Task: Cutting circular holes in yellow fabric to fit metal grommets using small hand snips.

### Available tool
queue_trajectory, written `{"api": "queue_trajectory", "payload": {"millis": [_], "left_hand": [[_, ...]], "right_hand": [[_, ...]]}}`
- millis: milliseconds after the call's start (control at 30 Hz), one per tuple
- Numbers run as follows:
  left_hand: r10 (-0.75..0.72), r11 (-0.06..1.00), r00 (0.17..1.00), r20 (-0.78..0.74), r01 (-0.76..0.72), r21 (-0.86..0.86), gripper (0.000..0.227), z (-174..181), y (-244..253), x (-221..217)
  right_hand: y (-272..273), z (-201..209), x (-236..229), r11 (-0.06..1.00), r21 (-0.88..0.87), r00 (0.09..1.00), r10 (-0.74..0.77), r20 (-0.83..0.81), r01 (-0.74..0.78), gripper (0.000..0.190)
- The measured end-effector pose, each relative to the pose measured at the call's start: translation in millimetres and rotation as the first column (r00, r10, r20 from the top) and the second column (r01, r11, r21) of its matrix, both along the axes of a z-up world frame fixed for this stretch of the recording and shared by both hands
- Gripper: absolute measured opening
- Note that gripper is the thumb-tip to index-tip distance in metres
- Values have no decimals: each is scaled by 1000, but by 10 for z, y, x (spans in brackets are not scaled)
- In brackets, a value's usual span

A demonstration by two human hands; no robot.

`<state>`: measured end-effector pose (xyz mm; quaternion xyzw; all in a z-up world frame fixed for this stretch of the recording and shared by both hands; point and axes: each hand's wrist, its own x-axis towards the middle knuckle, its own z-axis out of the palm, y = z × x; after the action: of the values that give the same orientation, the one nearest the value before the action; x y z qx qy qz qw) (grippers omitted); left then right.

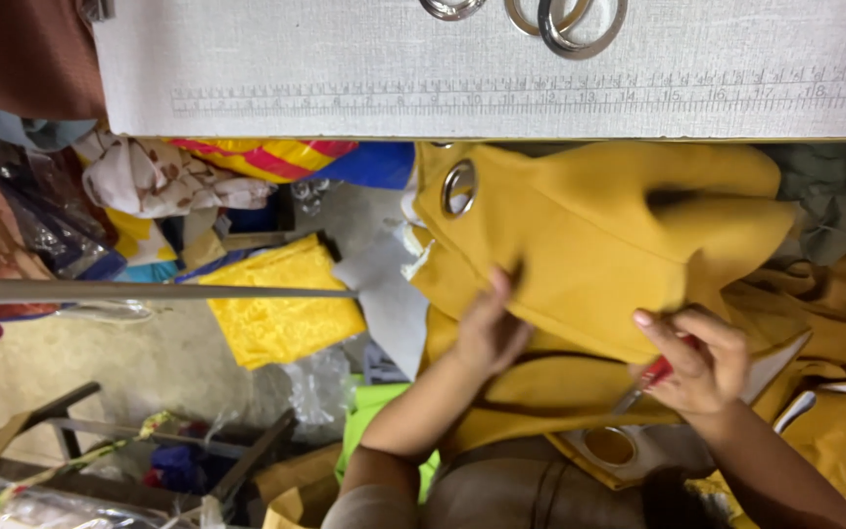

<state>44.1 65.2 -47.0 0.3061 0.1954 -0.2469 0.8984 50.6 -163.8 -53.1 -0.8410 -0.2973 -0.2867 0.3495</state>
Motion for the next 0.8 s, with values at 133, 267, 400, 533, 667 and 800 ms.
{"api": "queue_trajectory", "payload": {"millis": [133,267,400,533,667,800], "left_hand": [[581,787,806,-115,-592,-172,47,52,176,839],[547,815,830,-103,-557,-160,40,-585,591,1087],[553,815,831,-54,-553,-174,56,-351,915,1137],[875,464,474,96,-879,107,54,-87,1053,1096],[814,567,554,-175,-823,34,47,-958,1556,1156],[816,557,548,-185,-831,-8,41,-1260,1881,1143]], "right_hand": [[-281,244,-106,991,-30,977,121,-174,-128,33],[66,902,69,950,-258,984,173,-36,-176,31],[360,908,224,973,-182,990,138,-24,-140,35],[434,767,263,959,-222,977,140,-159,-174,39],[591,196,373,967,-220,990,116,-86,-132,41],[395,-99,293,963,-255,992,64,-107,-90,52]]}}
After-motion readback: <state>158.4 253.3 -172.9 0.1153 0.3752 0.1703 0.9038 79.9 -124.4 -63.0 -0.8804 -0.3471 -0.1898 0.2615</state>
